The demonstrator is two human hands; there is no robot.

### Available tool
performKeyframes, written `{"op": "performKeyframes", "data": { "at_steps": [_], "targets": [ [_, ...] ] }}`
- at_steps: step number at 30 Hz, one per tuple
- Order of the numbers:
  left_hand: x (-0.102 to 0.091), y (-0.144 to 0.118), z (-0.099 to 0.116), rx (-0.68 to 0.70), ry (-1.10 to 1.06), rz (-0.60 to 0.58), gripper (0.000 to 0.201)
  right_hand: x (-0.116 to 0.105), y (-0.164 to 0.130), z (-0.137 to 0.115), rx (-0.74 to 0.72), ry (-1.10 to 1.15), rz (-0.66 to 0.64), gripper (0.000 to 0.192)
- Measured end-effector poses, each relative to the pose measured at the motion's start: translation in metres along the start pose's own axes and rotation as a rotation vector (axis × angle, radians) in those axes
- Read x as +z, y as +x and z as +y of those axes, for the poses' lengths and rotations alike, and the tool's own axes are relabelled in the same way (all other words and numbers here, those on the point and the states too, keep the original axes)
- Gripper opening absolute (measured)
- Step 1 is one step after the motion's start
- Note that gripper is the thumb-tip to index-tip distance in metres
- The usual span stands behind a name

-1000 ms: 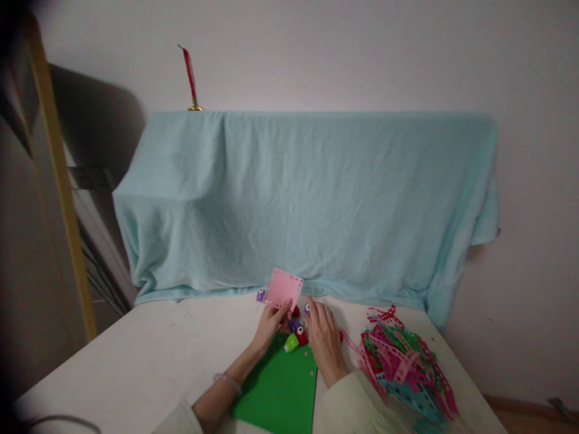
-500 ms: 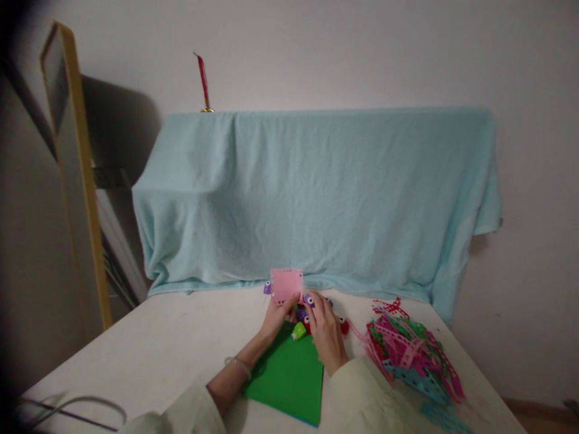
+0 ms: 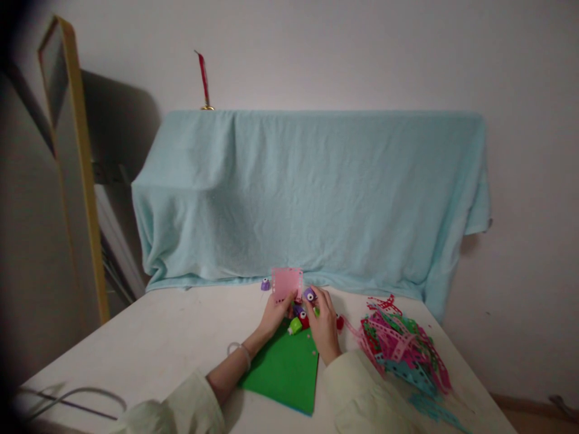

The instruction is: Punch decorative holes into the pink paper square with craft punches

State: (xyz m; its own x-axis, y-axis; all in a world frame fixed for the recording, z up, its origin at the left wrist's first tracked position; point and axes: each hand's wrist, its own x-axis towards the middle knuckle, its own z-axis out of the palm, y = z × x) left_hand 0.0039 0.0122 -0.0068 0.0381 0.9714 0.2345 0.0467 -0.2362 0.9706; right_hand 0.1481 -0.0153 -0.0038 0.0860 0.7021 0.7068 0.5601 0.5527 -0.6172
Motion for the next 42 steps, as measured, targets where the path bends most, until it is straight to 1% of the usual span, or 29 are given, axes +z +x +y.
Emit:
{"op": "performKeyframes", "data": {
  "at_steps": [5,11,15,18,29,33,35,37,42],
  "targets": [
    [0.0,-0.003,0.005,0.044,0.031,-0.002,0.053,0.0,0.0,-0.002,0.014,0.06,-0.034,0.033],
    [0.0,-0.004,0.005,0.111,0.068,0.0,0.051,0.002,0.0,0.002,0.032,0.069,-0.016,0.031],
    [0.0,-0.003,0.003,0.109,0.074,-0.008,0.05,0.004,0.0,0.007,0.037,0.06,0.003,0.032],
    [-0.001,-0.003,0.002,0.107,0.069,-0.024,0.049,0.004,0.0,0.007,0.032,0.056,-0.01,0.031],
    [-0.001,-0.003,0.001,0.108,0.065,-0.025,0.045,0.002,0.0,-0.004,0.001,0.068,-0.029,0.033],
    [0.0,-0.003,-0.001,0.071,0.046,-0.022,0.046,0.001,-0.001,-0.009,-0.024,0.093,-0.06,0.035],
    [0.0,-0.003,-0.001,0.05,0.034,-0.006,0.049,0.0,-0.001,-0.012,0.001,0.14,-0.086,0.035],
    [-0.001,-0.003,-0.001,0.045,0.026,0.001,0.05,-0.001,-0.001,-0.012,0.061,0.222,-0.116,0.035],
    [-0.005,-0.001,-0.003,0.095,0.09,0.028,0.049,0.005,0.001,-0.002,0.291,0.478,-0.142,0.034]
  ]
}}
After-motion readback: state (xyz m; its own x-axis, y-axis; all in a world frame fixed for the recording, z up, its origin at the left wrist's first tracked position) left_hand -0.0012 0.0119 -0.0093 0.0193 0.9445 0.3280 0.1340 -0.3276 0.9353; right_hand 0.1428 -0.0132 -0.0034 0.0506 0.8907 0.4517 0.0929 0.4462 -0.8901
